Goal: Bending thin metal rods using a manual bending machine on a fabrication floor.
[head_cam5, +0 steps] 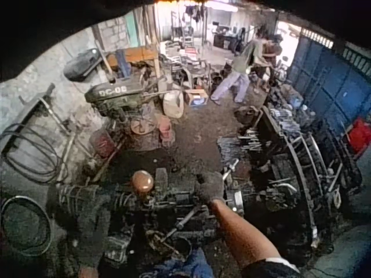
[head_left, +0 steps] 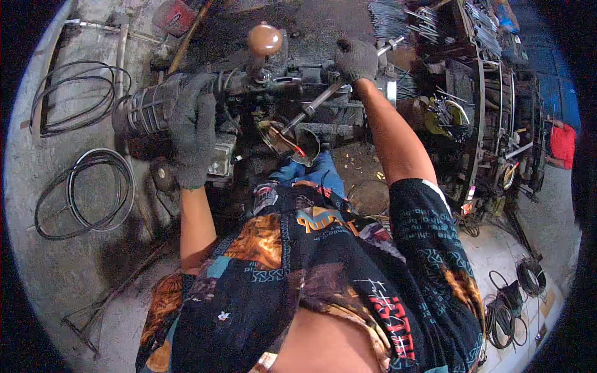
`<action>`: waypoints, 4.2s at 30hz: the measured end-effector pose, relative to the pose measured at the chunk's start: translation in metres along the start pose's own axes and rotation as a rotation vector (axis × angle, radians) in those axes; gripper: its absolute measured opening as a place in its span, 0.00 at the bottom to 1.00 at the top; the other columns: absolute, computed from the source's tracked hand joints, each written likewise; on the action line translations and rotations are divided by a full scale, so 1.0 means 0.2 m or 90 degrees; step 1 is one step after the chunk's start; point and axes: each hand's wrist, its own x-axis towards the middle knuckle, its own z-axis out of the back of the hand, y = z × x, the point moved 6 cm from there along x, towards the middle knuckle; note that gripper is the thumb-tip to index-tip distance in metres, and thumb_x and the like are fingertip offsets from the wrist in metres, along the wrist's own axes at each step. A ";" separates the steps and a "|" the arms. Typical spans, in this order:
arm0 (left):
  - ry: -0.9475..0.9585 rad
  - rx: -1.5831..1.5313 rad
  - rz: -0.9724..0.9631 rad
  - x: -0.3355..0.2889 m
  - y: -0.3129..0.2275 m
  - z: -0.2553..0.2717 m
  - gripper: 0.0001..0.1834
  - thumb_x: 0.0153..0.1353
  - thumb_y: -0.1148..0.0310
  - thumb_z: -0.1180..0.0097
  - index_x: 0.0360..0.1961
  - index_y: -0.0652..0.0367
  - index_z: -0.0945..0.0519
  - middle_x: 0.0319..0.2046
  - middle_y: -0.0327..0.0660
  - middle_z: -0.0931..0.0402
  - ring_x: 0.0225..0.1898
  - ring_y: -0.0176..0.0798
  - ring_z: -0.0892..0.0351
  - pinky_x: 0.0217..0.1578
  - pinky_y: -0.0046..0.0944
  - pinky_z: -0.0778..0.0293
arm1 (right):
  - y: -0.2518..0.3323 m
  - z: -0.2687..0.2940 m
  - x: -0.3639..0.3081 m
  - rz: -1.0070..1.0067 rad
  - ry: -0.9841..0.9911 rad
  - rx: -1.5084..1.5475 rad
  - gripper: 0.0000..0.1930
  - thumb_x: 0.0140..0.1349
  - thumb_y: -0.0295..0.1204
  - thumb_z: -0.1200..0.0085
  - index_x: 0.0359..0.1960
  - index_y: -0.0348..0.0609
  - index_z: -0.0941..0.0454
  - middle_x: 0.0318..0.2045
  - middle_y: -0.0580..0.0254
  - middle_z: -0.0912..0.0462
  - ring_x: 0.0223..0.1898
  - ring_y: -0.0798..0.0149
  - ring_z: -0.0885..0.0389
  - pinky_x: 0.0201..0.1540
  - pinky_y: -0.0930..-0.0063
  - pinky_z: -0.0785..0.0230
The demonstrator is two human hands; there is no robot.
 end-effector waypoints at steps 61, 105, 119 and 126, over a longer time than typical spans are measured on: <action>-0.011 -0.024 0.103 -0.15 0.04 -0.03 0.17 0.71 0.69 0.47 0.57 0.67 0.22 0.54 0.47 0.20 0.57 0.41 0.23 0.62 0.40 0.33 | 0.01 0.01 -0.01 -0.023 -0.026 0.034 0.14 0.52 0.40 0.40 0.39 0.56 0.12 0.37 0.55 0.13 0.42 0.48 0.15 0.46 0.56 0.24; -0.006 -0.045 0.111 -0.18 0.06 -0.05 0.17 0.70 0.71 0.45 0.57 0.66 0.22 0.54 0.46 0.20 0.55 0.40 0.22 0.61 0.40 0.31 | 0.00 -0.03 0.00 -0.014 -0.053 0.042 0.14 0.53 0.40 0.41 0.41 0.56 0.12 0.38 0.56 0.13 0.42 0.47 0.15 0.47 0.56 0.24; -0.006 -0.042 0.122 -0.19 0.07 -0.06 0.17 0.70 0.71 0.45 0.58 0.66 0.22 0.54 0.46 0.19 0.56 0.39 0.22 0.61 0.39 0.30 | 0.00 -0.02 0.00 -0.001 -0.063 0.038 0.13 0.55 0.41 0.41 0.41 0.57 0.12 0.37 0.56 0.13 0.41 0.47 0.15 0.46 0.55 0.24; -0.001 -0.016 0.094 -0.18 0.06 -0.07 0.17 0.70 0.70 0.45 0.57 0.67 0.22 0.53 0.46 0.19 0.55 0.39 0.22 0.61 0.39 0.30 | -0.01 -0.05 0.00 0.002 -0.065 0.016 0.14 0.53 0.41 0.41 0.40 0.56 0.11 0.37 0.57 0.12 0.42 0.48 0.15 0.48 0.56 0.25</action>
